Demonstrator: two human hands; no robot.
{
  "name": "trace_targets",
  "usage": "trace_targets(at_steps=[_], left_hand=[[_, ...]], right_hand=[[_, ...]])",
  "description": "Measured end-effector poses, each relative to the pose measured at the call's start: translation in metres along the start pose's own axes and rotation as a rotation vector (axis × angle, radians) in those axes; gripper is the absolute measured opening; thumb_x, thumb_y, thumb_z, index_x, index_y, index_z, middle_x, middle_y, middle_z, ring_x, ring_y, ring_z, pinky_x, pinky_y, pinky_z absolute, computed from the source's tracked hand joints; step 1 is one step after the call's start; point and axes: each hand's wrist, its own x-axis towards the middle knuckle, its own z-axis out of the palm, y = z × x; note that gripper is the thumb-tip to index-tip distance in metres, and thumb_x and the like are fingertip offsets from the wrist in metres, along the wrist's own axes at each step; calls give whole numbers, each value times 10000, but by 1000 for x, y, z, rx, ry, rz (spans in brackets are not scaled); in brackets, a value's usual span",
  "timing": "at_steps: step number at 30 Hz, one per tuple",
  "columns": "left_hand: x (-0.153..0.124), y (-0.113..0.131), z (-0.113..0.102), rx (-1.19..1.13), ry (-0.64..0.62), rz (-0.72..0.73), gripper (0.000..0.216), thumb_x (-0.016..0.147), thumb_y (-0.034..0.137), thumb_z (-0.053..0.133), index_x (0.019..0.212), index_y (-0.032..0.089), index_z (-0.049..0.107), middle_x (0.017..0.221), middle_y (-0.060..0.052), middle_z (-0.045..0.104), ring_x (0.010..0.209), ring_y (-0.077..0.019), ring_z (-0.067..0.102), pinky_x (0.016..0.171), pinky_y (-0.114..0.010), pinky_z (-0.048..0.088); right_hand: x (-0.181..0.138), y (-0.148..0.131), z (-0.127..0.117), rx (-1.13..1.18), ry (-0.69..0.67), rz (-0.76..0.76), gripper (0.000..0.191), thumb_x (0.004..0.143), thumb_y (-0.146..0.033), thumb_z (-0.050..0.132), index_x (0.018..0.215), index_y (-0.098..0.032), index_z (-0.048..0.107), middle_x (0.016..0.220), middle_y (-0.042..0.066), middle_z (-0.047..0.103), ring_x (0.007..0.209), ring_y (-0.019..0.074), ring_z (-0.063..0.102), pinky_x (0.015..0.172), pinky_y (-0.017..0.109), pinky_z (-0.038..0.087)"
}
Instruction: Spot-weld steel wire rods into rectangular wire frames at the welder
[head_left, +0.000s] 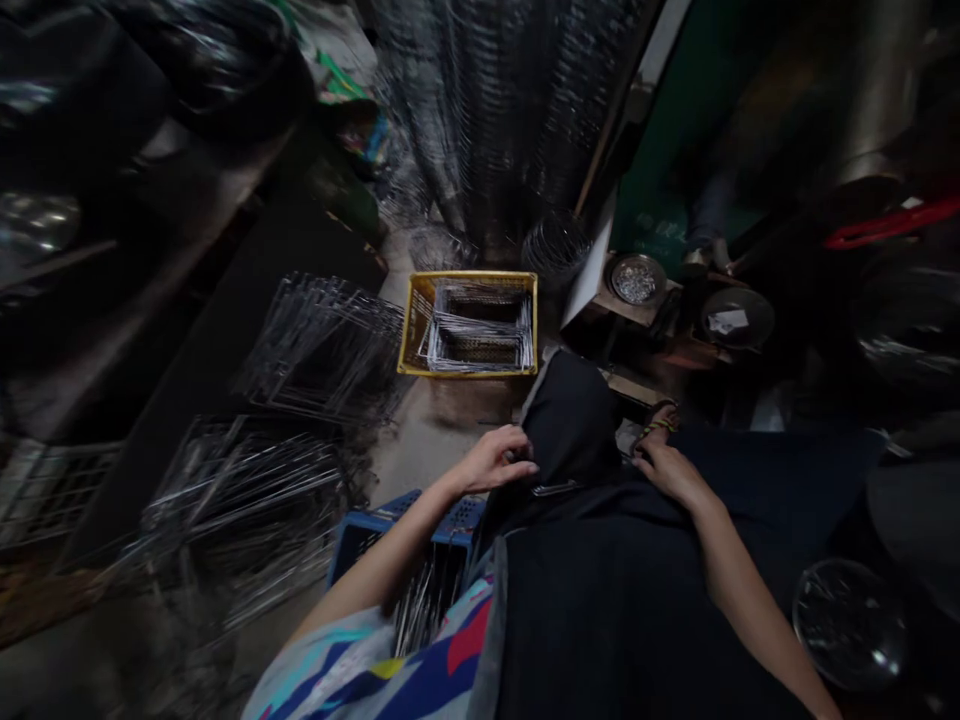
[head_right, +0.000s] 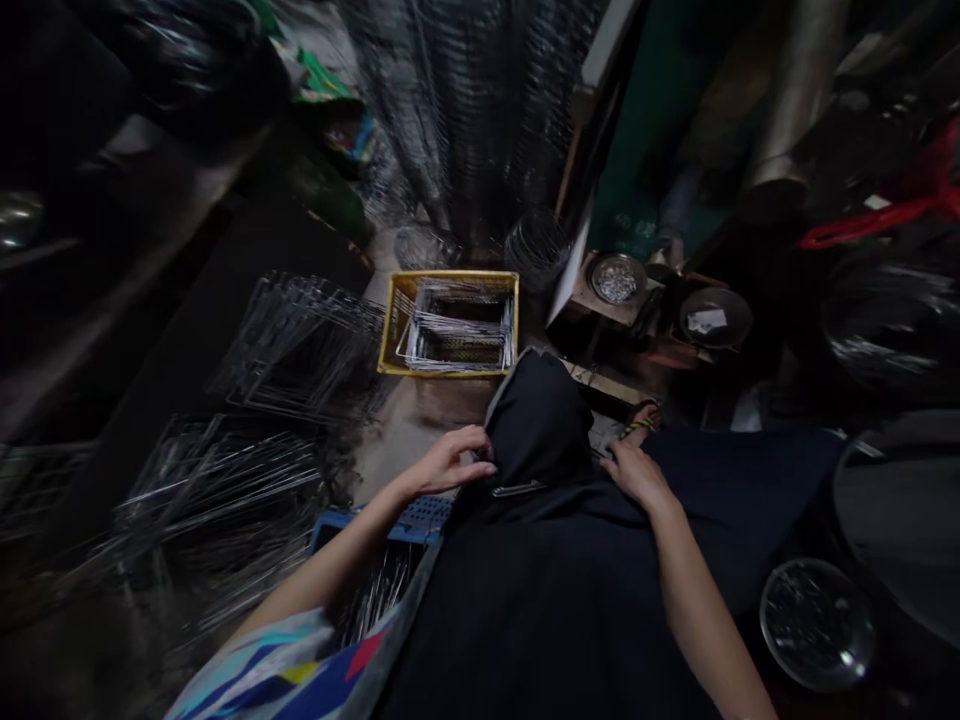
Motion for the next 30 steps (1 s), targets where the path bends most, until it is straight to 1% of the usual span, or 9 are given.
trace_targets(at_steps=[3,8,11,15,18,21,24,27,30], left_hand=[[-10,13,8,65,-125,57,239,919,375,533,982,177,652,904,-65,589,886,-190,524,787,-286,406],[-12,18,18,249,-165,53,196,934,241,437,791,176,553,825,-66,550,796,-192,496,707,-296,400],[-10,27,9,340,-93,57,195,931,226,424,756,189,500,786,-57,528,762,-197,472,679,-303,391],[10,43,-15,303,108,28,159,943,272,410,842,188,498,866,-70,541,826,-195,506,729,-300,413],[56,45,-31,336,133,-47,186,944,331,395,886,189,500,767,-29,540,702,-174,505,666,-281,391],[126,42,-40,430,134,-98,253,928,390,401,912,176,536,717,-14,552,656,-166,504,631,-266,362],[200,39,-41,592,-66,-140,315,898,417,441,895,150,608,754,-41,614,697,-171,548,629,-250,358],[257,41,-27,721,-258,-164,303,886,350,447,795,146,651,710,-62,642,693,-179,574,627,-245,362],[291,50,5,792,-299,-84,322,897,319,419,787,137,662,759,-127,675,729,-224,614,656,-277,385]], right_hand=[[2,-10,-10,-33,-9,8,288,933,-362,493,1141,-187,589,1165,140,641,1049,278,613,792,314,436],[-4,-19,-16,-1,34,-9,283,940,-354,495,1149,-191,594,1184,137,635,1063,262,602,837,319,444],[-14,-15,-18,40,129,-33,274,944,-351,502,1158,-205,594,1190,118,636,1088,255,594,867,318,451],[-33,-2,-28,102,291,-39,279,942,-349,514,1178,-225,597,1177,96,646,1084,239,605,891,314,464],[-49,10,-43,166,436,-28,282,941,-353,509,1181,-241,606,1176,77,654,1069,231,614,902,323,473],[-69,23,-63,237,604,8,294,940,-361,493,1171,-236,625,1178,77,659,1057,240,619,916,346,474],[-97,46,-78,304,791,63,317,938,-383,482,1151,-215,644,1130,91,681,1006,250,635,894,353,480],[-124,86,-82,354,975,205,350,927,-436,484,1111,-200,666,1030,90,710,892,240,658,829,338,497],[-140,150,-73,401,1100,470,375,926,-436,470,1099,-170,670,951,100,724,854,234,666,811,325,501]])
